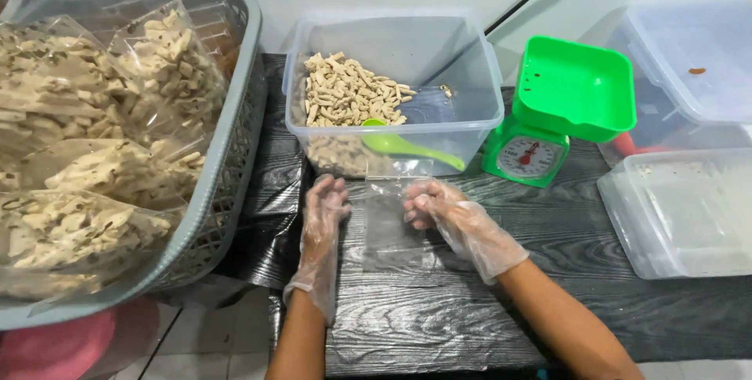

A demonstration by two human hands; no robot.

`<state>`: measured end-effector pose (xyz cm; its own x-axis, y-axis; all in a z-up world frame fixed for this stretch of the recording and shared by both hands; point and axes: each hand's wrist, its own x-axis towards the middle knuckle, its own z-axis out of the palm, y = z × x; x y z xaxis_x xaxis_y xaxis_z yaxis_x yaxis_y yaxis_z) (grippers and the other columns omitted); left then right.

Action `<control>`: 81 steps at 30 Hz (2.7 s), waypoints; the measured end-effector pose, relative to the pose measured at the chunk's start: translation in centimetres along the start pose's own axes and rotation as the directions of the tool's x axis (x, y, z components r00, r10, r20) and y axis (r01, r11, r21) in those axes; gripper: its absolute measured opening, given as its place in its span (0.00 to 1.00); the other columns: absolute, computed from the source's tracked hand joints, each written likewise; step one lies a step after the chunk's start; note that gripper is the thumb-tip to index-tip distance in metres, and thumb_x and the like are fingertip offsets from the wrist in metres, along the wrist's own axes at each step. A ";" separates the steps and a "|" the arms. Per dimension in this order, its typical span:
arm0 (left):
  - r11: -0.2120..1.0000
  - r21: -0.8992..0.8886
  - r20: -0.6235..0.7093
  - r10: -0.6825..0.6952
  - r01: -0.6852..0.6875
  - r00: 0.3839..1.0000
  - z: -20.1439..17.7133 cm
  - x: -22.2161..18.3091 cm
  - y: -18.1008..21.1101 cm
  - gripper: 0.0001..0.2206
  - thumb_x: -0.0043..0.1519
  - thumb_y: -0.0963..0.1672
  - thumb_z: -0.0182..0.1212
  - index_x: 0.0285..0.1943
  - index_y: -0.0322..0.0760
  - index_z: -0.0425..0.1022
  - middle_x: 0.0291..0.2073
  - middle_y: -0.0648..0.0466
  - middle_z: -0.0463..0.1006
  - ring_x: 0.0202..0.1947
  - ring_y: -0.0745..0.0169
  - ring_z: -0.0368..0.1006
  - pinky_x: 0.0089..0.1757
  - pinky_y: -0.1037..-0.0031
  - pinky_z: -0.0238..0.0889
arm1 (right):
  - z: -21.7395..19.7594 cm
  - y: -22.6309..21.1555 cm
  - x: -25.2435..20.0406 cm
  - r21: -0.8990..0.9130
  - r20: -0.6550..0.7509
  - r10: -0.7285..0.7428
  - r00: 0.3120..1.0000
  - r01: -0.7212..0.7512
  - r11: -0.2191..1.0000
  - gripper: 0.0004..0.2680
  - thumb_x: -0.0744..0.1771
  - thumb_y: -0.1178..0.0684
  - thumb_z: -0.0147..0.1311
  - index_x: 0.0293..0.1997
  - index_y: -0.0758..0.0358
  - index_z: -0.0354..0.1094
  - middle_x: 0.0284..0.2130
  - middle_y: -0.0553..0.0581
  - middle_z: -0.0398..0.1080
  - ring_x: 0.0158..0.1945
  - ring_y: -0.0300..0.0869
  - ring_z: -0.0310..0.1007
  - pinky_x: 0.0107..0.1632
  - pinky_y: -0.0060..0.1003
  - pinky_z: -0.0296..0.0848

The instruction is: Packaging snacks into plastic bags and weighing them on a scale for consistent portioning.

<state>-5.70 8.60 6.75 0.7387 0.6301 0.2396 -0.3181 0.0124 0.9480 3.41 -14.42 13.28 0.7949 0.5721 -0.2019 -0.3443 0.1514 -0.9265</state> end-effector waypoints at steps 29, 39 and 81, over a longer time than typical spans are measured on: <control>0.941 0.146 0.611 0.157 -0.305 0.776 5.3 -3.0 14.9 0.54 0.47 0.55 0.75 0.78 0.33 0.44 0.56 0.41 0.70 0.59 0.44 0.68 0.58 0.52 0.63 | 2.9 -9.4 -10.4 -0.651 0.345 -0.462 0.817 0.562 0.509 0.20 0.64 0.51 0.64 0.61 0.62 0.65 0.52 0.60 0.68 0.49 0.48 0.77 0.47 0.38 0.81; 0.805 0.414 0.621 0.091 -0.425 0.778 7.5 -3.7 14.9 0.54 0.41 0.45 0.78 0.79 0.39 0.50 0.57 0.44 0.65 0.62 0.41 0.64 0.64 0.59 0.56 | 5.2 -10.1 -10.0 -0.671 0.584 -0.369 0.723 0.686 0.283 0.16 0.66 0.47 0.59 0.57 0.64 0.71 0.44 0.68 0.73 0.35 0.45 0.77 0.34 0.34 0.82; 0.710 0.689 0.153 0.051 -0.144 0.987 4.0 7.8 18.9 0.42 0.40 0.56 0.78 0.63 0.46 0.63 0.50 0.49 0.80 0.57 0.39 0.71 0.60 0.47 0.58 | -2.8 -14.9 22.6 -0.846 0.489 0.471 0.734 0.531 0.051 0.07 0.60 0.58 0.65 0.37 0.54 0.82 0.35 0.48 0.81 0.40 0.38 0.83 0.43 0.33 0.82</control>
<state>-3.61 10.67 27.35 0.8037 0.5036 0.3170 0.0773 -0.6166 0.7834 27.88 -6.03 21.65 0.1767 0.8856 -0.4295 0.8269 -0.3703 -0.4233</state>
